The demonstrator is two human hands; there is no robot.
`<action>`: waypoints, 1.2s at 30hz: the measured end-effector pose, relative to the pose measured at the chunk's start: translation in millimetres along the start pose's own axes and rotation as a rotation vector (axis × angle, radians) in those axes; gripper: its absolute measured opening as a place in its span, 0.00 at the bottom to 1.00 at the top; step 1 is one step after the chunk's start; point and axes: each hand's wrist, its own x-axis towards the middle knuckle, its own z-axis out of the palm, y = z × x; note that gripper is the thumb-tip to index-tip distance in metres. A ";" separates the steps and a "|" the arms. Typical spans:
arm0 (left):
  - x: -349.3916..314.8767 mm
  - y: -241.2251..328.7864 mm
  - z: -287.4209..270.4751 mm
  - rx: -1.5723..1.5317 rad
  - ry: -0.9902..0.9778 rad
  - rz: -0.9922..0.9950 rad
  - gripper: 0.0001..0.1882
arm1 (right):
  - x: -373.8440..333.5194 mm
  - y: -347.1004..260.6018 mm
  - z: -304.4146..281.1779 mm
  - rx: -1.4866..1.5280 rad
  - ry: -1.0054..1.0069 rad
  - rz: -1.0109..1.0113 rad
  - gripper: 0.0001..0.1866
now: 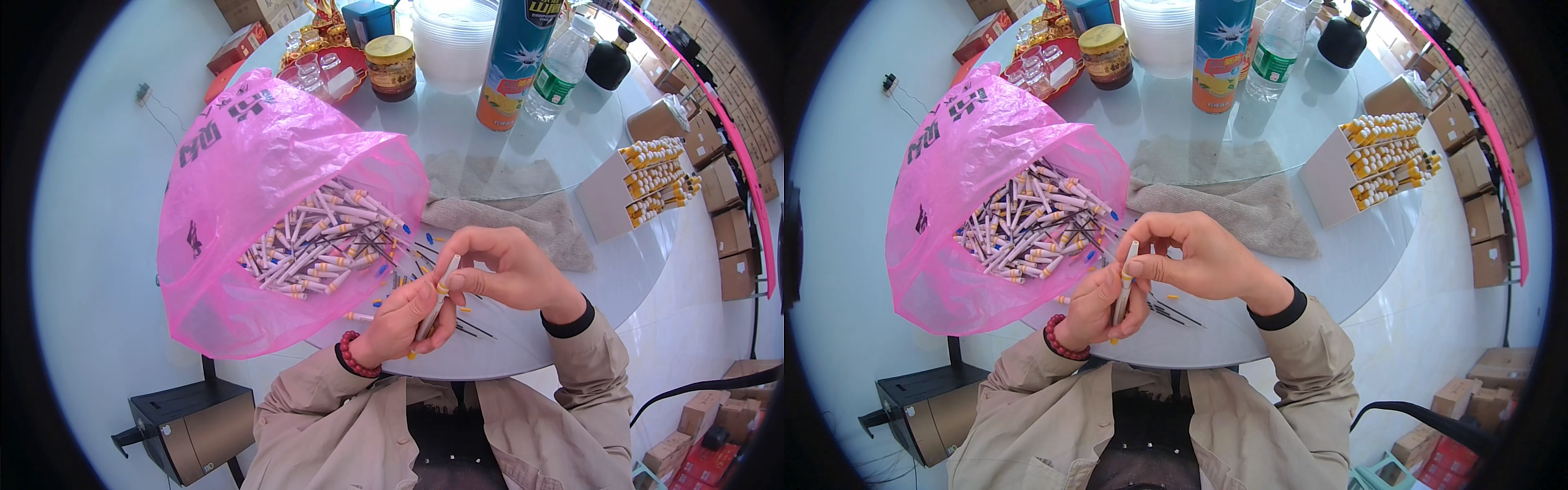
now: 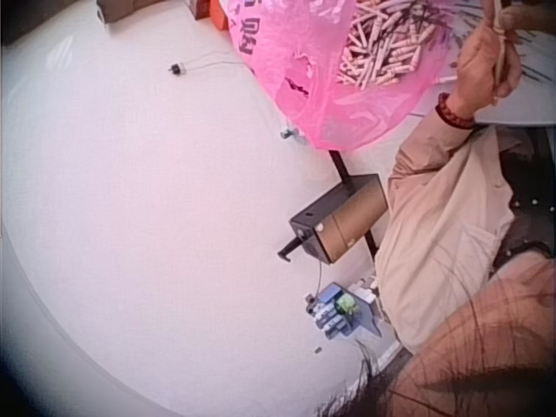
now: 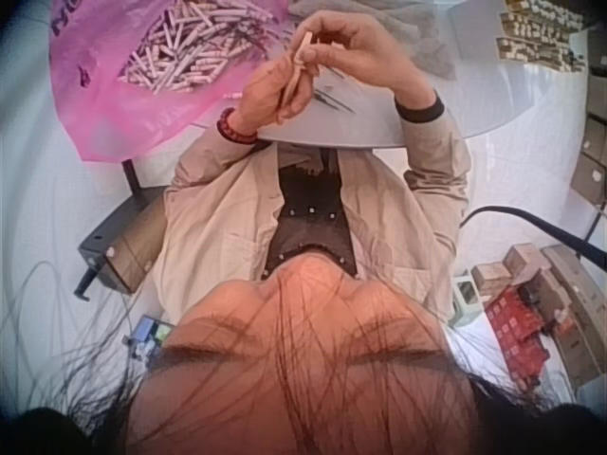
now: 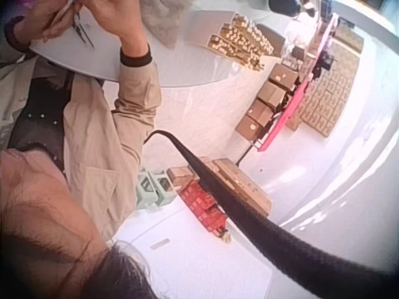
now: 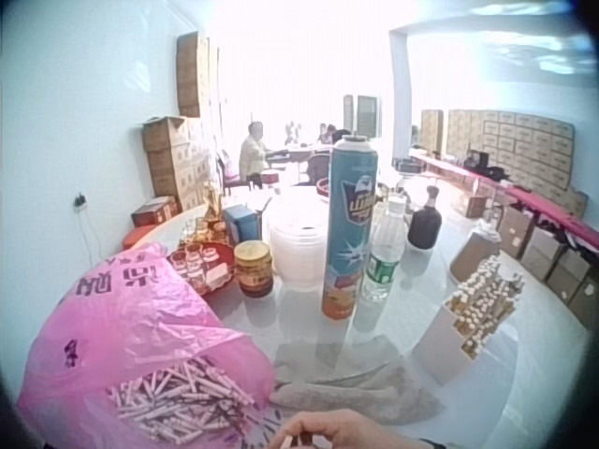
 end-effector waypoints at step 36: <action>3.1 2.7 1.3 -0.207 0.004 -0.035 0.21 | 7.0 15.4 6.5 0.276 0.085 0.056 0.06</action>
